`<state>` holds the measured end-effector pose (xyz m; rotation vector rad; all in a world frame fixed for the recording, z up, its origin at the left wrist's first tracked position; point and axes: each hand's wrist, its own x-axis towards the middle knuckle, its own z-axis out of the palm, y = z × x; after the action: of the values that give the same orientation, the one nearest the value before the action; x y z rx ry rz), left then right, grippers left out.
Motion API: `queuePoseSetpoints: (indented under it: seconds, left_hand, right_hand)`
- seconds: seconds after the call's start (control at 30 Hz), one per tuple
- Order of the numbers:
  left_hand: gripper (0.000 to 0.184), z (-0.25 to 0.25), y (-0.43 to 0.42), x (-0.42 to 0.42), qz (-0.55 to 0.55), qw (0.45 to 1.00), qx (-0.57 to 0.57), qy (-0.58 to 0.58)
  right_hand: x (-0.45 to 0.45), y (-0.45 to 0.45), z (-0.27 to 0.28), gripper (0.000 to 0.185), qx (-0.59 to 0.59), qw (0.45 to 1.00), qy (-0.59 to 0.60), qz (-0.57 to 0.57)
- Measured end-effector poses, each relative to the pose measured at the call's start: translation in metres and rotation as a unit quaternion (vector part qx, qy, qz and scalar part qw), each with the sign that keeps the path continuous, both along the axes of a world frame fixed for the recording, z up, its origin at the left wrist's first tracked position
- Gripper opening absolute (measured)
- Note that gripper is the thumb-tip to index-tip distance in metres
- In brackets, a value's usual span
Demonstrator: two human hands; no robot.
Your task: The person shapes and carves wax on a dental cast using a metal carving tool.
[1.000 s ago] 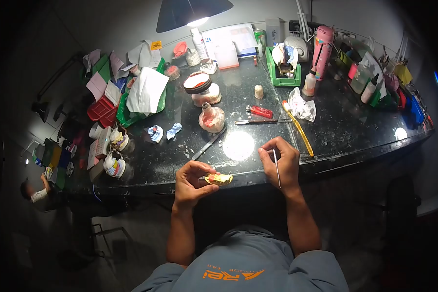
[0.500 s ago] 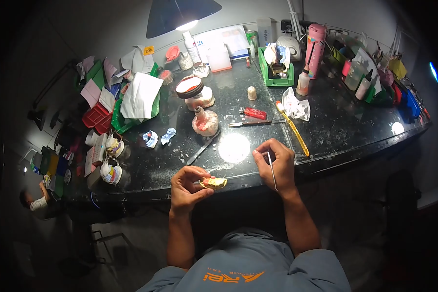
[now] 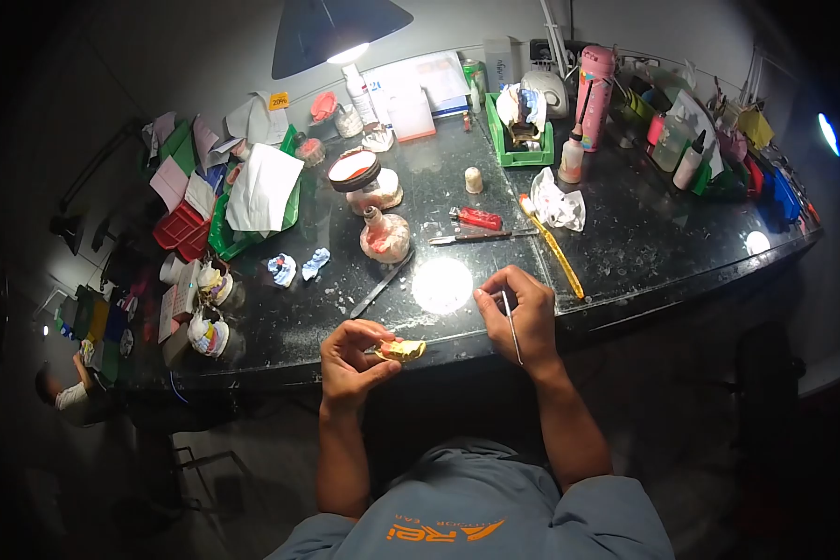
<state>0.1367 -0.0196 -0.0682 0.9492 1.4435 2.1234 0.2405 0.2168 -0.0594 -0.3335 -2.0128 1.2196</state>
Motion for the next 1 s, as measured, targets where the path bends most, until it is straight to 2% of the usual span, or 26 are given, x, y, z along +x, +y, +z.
queuePoseSetpoints:
  seconds: [1.0]
  left_hand:
    - [0.038, 0.0038, -0.0007, 0.0018, -0.006, 1.000, 0.006, -0.014]
  right_hand:
    - [0.0003, -0.0003, -0.0005, 0.009, -0.008, 1.000, -0.007, 0.006]
